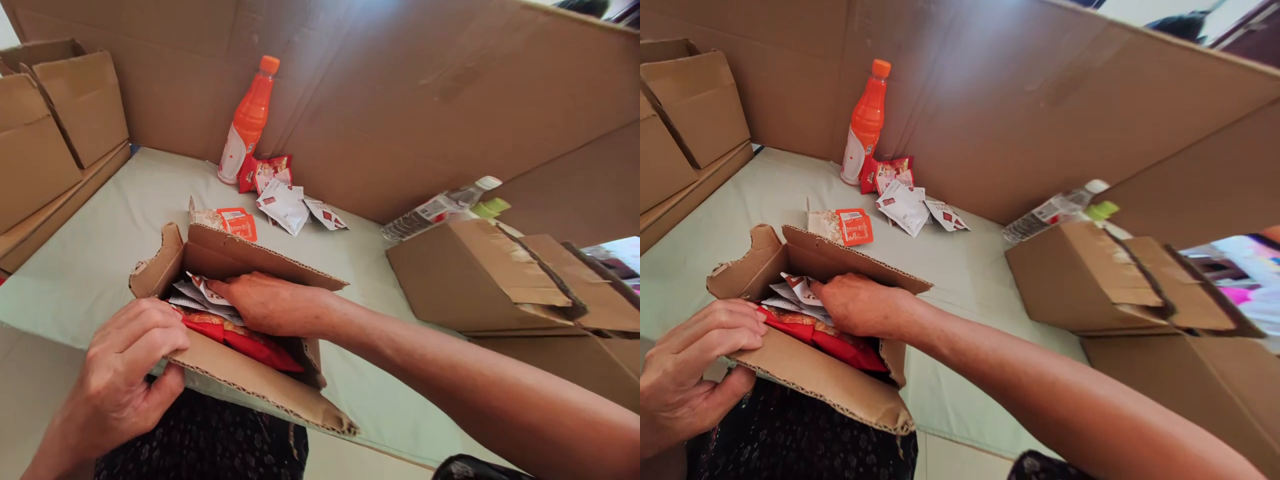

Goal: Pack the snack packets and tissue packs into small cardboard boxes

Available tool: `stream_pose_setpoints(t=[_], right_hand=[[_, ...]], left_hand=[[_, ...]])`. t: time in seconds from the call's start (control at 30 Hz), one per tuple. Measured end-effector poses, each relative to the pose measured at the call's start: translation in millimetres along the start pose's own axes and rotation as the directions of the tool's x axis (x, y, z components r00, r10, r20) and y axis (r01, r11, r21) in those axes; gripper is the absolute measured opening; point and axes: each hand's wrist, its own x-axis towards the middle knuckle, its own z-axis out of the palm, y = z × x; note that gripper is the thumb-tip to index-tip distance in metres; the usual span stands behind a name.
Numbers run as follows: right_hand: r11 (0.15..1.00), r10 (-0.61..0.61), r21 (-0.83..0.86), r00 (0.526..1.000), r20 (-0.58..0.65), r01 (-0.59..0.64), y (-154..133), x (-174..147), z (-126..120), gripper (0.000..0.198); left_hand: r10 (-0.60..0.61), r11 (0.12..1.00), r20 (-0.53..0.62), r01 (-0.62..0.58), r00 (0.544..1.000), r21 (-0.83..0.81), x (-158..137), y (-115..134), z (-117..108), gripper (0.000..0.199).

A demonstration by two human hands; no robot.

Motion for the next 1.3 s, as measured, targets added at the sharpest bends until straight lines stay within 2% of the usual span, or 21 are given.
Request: stream_pose_setpoints(t=[0.17,0.23,0.33,0.43,0.5,0.57,0.6,0.67,0.77,0.8,0.87,0.97,1.03,1.1,1.17,1.3], right_hand=[[0.998,0.046,-0.043,0.964,0.263,-0.036,-3,16,-13,0.039],[0.997,0.055,-0.065,0.956,0.29,-0.038,-5,19,-17,0.043],[0.998,0.044,-0.053,0.965,0.258,-0.031,-7,17,-15,0.046],[0.993,0.045,-0.115,0.991,0.128,-0.03,-8,1,-10,0.048],[0.985,0.042,-0.168,0.998,-0.043,-0.048,-6,-19,-9,0.04],[0.986,-0.008,-0.161,0.964,-0.265,-0.036,-2,-44,-9,0.029],[0.99,-0.048,-0.139,0.925,-0.378,-0.006,1,-58,-9,0.027],[0.993,-0.117,-0.097,0.808,-0.577,0.075,7,-82,-6,0.026],[0.984,-0.163,-0.079,0.646,-0.746,0.156,18,-104,10,0.023],[0.982,-0.17,-0.079,0.611,-0.773,0.173,22,-106,18,0.022],[0.978,-0.169,-0.064,0.577,-0.799,0.197,30,-103,37,0.02],[0.967,-0.152,-0.001,0.578,-0.802,0.253,39,-89,63,0.022],[0.952,-0.142,0.045,0.569,-0.81,0.302,43,-81,74,0.025],[0.94,-0.123,0.079,0.546,-0.829,0.332,45,-77,80,0.031],[0.943,-0.088,0.104,0.537,-0.839,0.317,46,-76,81,0.044],[0.966,0.009,0.153,0.566,-0.824,0.207,44,-76,78,0.066]], left_hand=[[0.025,0.999,-0.003,-0.025,1.0,-0.033,1,-2,1,0.023],[0.022,0.999,-0.012,-0.022,1.0,-0.033,2,-2,1,0.023],[0.019,1.0,0.003,-0.019,1.0,-0.013,3,-3,0,0.021],[0.022,1.0,0.03,-0.022,0.999,0.007,6,-3,-2,0.021],[0.028,0.999,0.036,-0.028,0.999,0.019,8,-3,-3,0.021],[0.033,0.999,0.031,-0.034,0.999,0.032,11,-3,-5,0.021],[0.033,0.999,0.032,-0.034,0.999,0.041,13,-3,-5,0.021],[0.033,0.998,0.039,-0.035,0.999,0.06,16,-4,-5,0.02],[0.044,0.993,0.038,-0.048,0.998,0.112,18,-6,1,0.024],[0.052,0.988,0.013,-0.053,0.999,0.142,17,-6,3,0.027],[0.056,0.97,-0.081,-0.034,0.995,0.242,13,-4,10,0.03],[0.004,0.933,-0.284,0.098,0.959,0.346,4,0,19,0.023],[-0.077,0.949,-0.347,0.176,0.934,0.262,-2,2,23,0.023],[-0.152,0.975,-0.32,0.194,0.935,0.104,-5,2,24,0.028],[-0.173,0.983,-0.28,0.183,0.944,0.009,-6,1,25,0.031],[-0.158,0.987,-0.24,0.158,0.958,-0.018,-5,-3,24,0.031]])
